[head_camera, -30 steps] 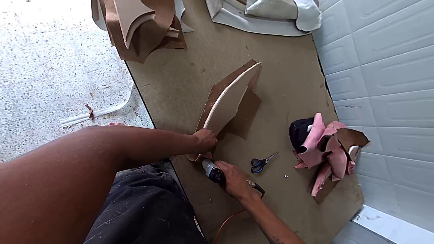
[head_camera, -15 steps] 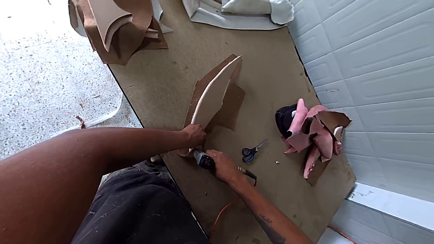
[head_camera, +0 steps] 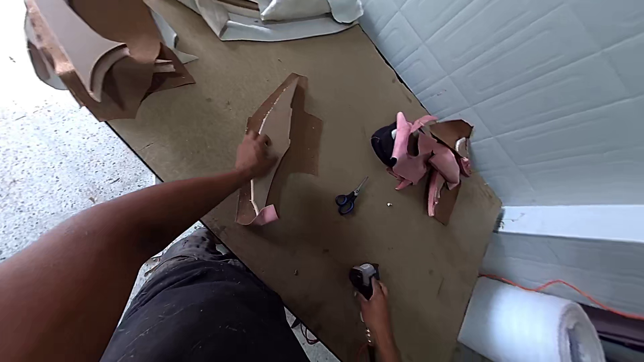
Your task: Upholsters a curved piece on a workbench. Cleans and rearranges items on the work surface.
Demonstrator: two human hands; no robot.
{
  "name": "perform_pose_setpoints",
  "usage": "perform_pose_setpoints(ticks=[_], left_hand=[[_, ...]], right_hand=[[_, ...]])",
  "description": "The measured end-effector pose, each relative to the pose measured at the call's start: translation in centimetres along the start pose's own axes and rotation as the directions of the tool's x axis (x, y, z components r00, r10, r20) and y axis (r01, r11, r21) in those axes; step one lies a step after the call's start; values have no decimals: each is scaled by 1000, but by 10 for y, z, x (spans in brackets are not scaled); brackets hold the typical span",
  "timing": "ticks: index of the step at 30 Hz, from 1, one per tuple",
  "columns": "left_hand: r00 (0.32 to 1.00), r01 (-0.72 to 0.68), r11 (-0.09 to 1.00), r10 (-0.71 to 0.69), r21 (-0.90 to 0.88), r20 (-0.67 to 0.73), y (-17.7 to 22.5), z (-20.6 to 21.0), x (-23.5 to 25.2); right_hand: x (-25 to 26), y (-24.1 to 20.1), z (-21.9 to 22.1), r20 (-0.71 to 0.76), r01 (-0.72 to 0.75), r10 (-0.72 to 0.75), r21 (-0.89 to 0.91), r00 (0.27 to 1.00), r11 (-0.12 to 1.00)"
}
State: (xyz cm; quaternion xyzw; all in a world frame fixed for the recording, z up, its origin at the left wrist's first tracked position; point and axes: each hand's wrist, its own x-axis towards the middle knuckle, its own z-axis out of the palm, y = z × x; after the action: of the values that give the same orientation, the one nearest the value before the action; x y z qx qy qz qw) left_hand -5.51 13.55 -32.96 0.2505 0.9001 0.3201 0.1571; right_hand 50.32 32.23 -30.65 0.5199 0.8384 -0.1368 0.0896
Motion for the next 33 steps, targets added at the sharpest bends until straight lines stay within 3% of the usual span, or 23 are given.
perform_pose_setpoints(ticks=[2,6,9,11,13,15,17,19,20,22,25,27,30,33], left_hand=[[997,46,998,-44,38,-57,4,7,25],[995,52,972,-71,227,73,19,20,48],[982,-59,945,-2,320,187,19,19,47],[934,-254,905,139,341,328,14,11,48],[796,-525,786,318,327,516,3,-8,45],[549,-776,581,431,246,716,-7,-49,44],[323,-915,367,422,166,847,-19,-91,50],[200,-961,268,496,70,845,-48,-104,70],[177,-967,253,543,41,821,-61,-103,78],[229,-953,300,636,37,737,-78,-89,83],[508,-808,584,624,78,594,-58,-61,45],[625,-724,685,597,87,504,-48,-25,13],[677,-706,703,636,83,370,-41,15,-7],[627,-758,651,707,44,328,-40,30,-9]], right_hand=[[-5,19,11,-23,-55,56,60,998,997],[-23,2,11,-149,-71,101,194,984,978],[-36,-30,16,-161,-20,69,288,985,957],[-43,-55,23,-144,0,62,395,988,919],[-41,-75,34,-194,57,46,491,980,869],[-30,-104,30,-234,121,4,519,972,846],[-12,-140,18,-250,174,-53,495,967,851],[16,-170,6,-238,209,-118,403,964,891],[33,-179,5,-235,230,-155,338,960,912],[74,-188,10,-242,295,-241,220,940,930],[134,-190,25,-223,319,-285,134,932,938],[152,-181,29,-175,211,-187,130,967,969],[160,-186,27,-214,16,19,160,977,987],[114,-223,29,-156,86,-58,178,986,980]])
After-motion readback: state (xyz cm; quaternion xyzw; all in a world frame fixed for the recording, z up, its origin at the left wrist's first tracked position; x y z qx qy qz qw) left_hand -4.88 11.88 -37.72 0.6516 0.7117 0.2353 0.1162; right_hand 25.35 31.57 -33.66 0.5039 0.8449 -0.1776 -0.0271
